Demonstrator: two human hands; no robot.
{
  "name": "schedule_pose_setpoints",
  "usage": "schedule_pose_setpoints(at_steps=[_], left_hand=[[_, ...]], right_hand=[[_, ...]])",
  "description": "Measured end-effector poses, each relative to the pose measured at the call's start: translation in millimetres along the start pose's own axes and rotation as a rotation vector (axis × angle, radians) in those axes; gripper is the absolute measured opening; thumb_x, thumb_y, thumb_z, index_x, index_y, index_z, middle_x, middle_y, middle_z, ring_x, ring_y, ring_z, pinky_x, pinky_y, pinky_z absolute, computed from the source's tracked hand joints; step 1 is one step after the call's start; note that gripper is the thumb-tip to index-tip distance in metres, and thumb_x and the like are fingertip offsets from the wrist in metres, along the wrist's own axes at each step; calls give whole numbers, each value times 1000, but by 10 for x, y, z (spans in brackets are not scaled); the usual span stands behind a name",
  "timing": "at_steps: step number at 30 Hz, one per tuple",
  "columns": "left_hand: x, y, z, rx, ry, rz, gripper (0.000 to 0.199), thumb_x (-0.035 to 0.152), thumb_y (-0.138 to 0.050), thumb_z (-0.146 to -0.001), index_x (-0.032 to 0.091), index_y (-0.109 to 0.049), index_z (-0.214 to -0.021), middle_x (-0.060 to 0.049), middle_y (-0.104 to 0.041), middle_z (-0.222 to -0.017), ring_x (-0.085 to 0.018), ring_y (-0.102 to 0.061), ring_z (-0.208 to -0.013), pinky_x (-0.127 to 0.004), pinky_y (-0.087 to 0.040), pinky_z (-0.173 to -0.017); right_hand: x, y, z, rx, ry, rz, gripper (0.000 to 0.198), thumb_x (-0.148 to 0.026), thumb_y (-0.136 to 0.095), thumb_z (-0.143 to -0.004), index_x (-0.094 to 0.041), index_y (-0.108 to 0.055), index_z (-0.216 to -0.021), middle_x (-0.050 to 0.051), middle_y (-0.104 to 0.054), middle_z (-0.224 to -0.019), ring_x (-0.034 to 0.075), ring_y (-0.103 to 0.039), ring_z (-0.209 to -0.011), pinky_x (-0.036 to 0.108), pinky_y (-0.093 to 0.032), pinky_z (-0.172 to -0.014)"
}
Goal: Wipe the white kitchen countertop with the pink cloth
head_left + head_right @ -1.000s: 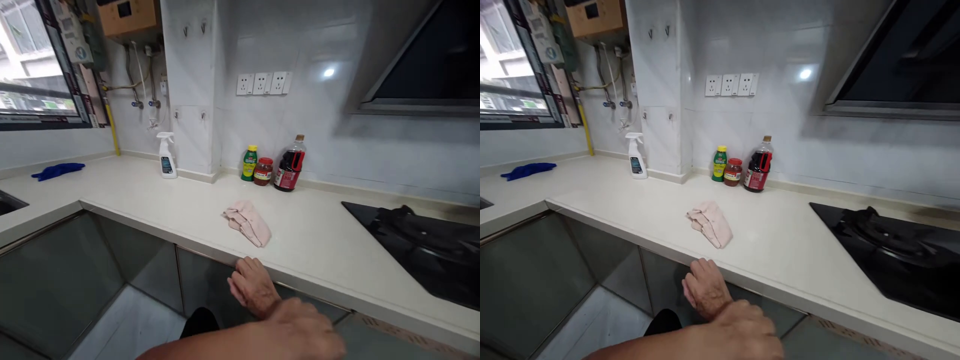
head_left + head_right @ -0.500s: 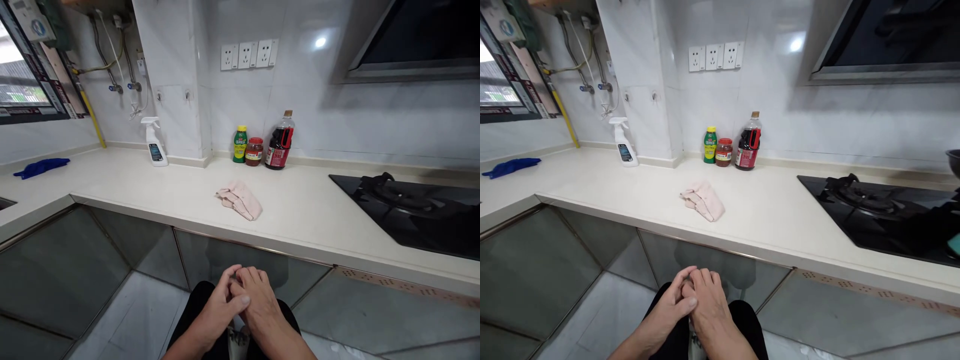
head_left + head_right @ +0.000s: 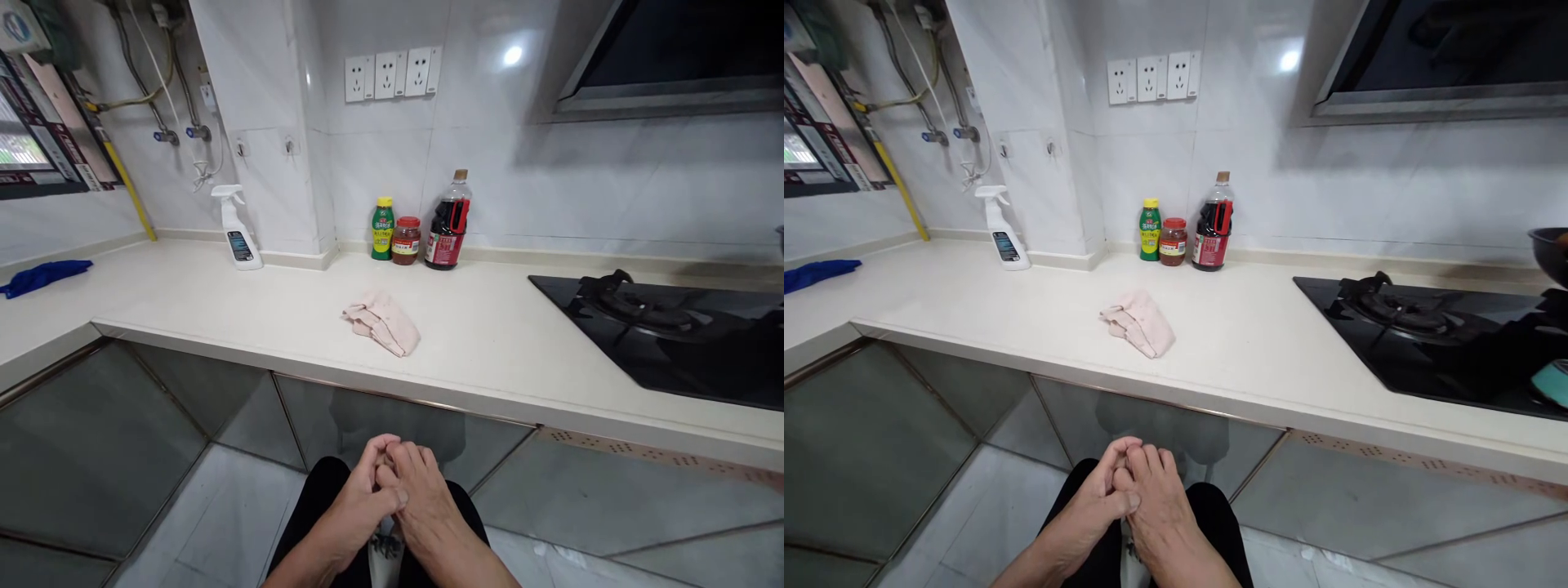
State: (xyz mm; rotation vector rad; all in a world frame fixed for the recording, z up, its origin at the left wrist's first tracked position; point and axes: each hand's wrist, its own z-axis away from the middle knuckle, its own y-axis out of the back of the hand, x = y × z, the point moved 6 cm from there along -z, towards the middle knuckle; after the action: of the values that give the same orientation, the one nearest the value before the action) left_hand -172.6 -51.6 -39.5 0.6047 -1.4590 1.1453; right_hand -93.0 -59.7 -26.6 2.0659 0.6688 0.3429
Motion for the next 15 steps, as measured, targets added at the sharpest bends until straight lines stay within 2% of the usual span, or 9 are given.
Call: schedule_pose_setpoints(at_steps=[4, 6, 9, 12, 14, 15], left_hand=[[-16, 120, -52, -10, 7, -202, 50, 24, -64, -78, 23, -53, -128, -3, -61, -99, -17, -58, -92, -32, -47, -88], [150, 243, -96, 46, -80, -426, 35, 26, -60, -83, 22, -61, -118, -5, -62, -101, -18, -60, -92, -34, -48, -88], [670, 347, -183, 195, -372, -800, 24, 25, -55, -88, 24, -68, -108, -8, -62, -117, -22, -59, -110, -38, -46, -98], [1211, 278, -383, 334, -657, -1103, 28, 27, -55, -91, 26, -68, -115, -10, -56, -136, -27, -47, -132, -45, -39, -111], [1452, 220, -666, 417, -698, -1300, 32, 31, -59, -89, 26, -68, -120, -12, -47, -149, -32, -35, -143, -51, -32, -116], [1531, 211, -853, 447, -658, -1380, 36, 34, -61, -89, 26, -67, -124, -12, -41, -155, -35, -27, -147, -53, -28, -117]], right_hand=[[135, 129, 62, -105, 45, -173, 28, -10, -71, -77, -23, -57, -98, 2, -56, -101, 21, -50, -86, 34, -37, -74], [358, 338, 81, -69, 71, -211, 23, -7, -59, -87, -24, -58, -103, 4, -57, -111, 22, -52, -97, 35, -39, -81], [1018, 715, 98, 124, 22, -83, 22, -15, -44, -99, -23, -62, -109, 10, -56, -120, 26, -52, -111, 40, -40, -89], [1912, 890, 128, 233, -155, 131, 30, -35, -39, -104, -24, -67, -107, 12, -59, -119, 30, -55, -110, 44, -44, -87], [2440, 868, 163, 239, -292, 221, 42, -41, -32, -104, -23, -70, -98, 12, -62, -113, 30, -58, -106, 43, -47, -84], [2635, 823, 183, 220, -341, 239, 47, -42, -28, -103, -23, -71, -97, 12, -64, -111, 29, -59, -105, 43, -48, -84]])
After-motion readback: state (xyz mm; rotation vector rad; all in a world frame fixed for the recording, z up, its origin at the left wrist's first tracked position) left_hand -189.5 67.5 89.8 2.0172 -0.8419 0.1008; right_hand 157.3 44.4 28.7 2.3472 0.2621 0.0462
